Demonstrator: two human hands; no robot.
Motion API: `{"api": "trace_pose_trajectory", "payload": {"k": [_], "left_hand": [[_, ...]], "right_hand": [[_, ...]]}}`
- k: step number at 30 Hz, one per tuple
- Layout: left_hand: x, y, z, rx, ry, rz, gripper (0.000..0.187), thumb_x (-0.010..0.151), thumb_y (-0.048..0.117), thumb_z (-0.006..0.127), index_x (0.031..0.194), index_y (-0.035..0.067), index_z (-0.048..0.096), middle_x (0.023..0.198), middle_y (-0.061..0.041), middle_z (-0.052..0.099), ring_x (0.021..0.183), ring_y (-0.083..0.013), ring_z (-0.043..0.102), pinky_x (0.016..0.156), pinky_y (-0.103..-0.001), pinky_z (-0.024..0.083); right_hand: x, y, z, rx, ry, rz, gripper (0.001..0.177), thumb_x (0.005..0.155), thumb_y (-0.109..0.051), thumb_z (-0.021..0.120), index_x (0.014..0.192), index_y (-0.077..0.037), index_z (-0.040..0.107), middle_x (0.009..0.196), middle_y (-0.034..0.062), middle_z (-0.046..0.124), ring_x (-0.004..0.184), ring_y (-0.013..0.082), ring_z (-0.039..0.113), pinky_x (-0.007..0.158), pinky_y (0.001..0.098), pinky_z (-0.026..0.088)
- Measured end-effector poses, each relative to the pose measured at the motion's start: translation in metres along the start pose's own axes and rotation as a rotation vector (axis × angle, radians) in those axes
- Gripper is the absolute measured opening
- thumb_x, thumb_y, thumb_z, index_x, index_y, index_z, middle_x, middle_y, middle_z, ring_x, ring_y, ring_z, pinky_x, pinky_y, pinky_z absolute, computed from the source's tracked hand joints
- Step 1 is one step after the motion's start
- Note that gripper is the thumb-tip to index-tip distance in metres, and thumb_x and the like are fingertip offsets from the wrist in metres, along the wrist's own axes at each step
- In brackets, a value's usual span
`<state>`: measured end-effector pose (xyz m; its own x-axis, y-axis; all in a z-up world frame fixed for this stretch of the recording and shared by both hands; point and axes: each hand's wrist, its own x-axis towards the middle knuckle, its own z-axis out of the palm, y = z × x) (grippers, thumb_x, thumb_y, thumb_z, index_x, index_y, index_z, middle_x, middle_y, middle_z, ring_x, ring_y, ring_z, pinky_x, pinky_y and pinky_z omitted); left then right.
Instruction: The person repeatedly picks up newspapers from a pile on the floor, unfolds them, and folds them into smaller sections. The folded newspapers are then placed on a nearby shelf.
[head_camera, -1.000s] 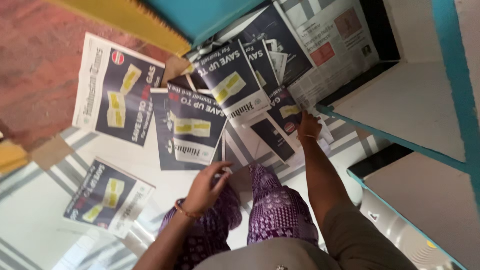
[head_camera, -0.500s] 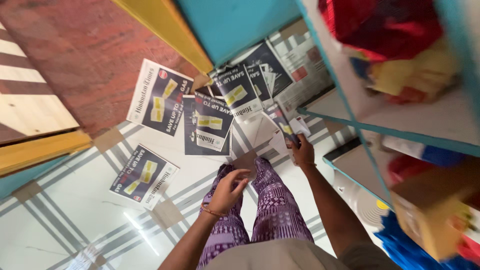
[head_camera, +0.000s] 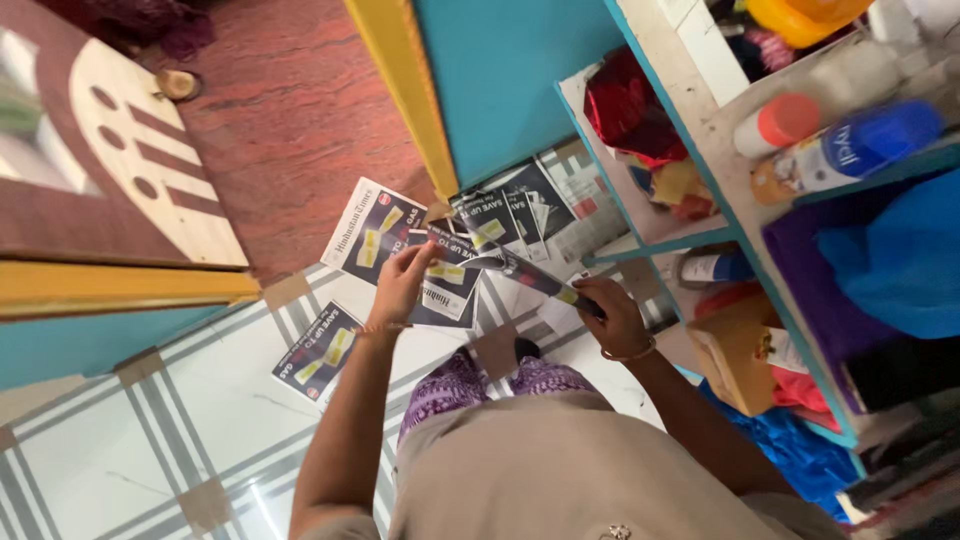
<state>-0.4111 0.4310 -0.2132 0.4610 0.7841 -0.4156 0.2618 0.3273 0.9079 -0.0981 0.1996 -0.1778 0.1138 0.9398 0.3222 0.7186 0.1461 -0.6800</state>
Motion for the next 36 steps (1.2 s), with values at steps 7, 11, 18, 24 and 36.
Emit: {"api": "trace_pose_trajectory", "payload": {"k": [7,11,18,24,36], "left_hand": [[-0.047,0.069,0.003,-0.068,-0.159,0.088,0.069,0.102,0.057,0.050,0.132,-0.003,0.066,0.128,-0.010,0.071,0.123,-0.0175,0.061,0.108,-0.034,0.043],[-0.102,0.125,0.011,-0.167,-0.315,0.211,0.051,0.101,0.026,0.061,0.145,0.002,0.051,0.132,-0.006,0.064,0.120,-0.0151,0.057,0.103,-0.032,0.046],[-0.142,0.151,0.048,-0.307,-0.302,0.433,0.043,0.104,-0.002,0.052,0.147,0.002,0.051,0.133,-0.003,0.064,0.123,-0.0101,0.057,0.106,-0.028,0.047],[-0.144,0.138,0.047,-0.341,-0.129,0.391,0.039,0.103,-0.005,0.053,0.141,0.000,0.059,0.124,-0.003,0.067,0.111,-0.0110,0.060,0.098,-0.029,0.048],[-0.121,0.074,0.011,-0.538,-0.257,0.411,0.032,0.086,-0.001,0.056,0.113,-0.006,0.072,0.110,-0.009,0.075,0.103,-0.0163,0.065,0.096,-0.030,0.047]], "right_hand": [[0.040,-0.079,-0.051,-0.166,0.048,-0.479,0.032,0.077,-0.002,0.075,0.108,-0.008,0.068,0.127,0.0143,0.065,0.119,0.0363,0.063,0.101,0.0482,0.053],[0.047,-0.102,-0.060,-0.236,0.052,-0.625,0.030,0.084,-0.006,0.074,0.113,-0.013,0.071,0.128,0.0133,0.064,0.120,0.0325,0.063,0.102,0.0508,0.052],[0.051,-0.100,-0.068,-0.173,-0.056,-0.487,0.053,0.075,-0.037,0.080,0.120,-0.015,0.065,0.138,0.0181,0.054,0.131,0.0375,0.048,0.110,0.0582,0.034],[0.045,-0.035,-0.069,0.340,0.221,0.063,0.067,0.094,-0.021,0.070,0.151,-0.003,0.039,0.148,0.0195,0.048,0.138,0.0314,0.046,0.118,0.0450,0.035],[0.028,0.071,0.018,0.914,-0.269,0.629,0.033,0.108,-0.020,0.062,0.135,-0.001,0.058,0.107,0.0060,0.061,0.097,0.0141,0.059,0.084,0.0310,0.050]]}}
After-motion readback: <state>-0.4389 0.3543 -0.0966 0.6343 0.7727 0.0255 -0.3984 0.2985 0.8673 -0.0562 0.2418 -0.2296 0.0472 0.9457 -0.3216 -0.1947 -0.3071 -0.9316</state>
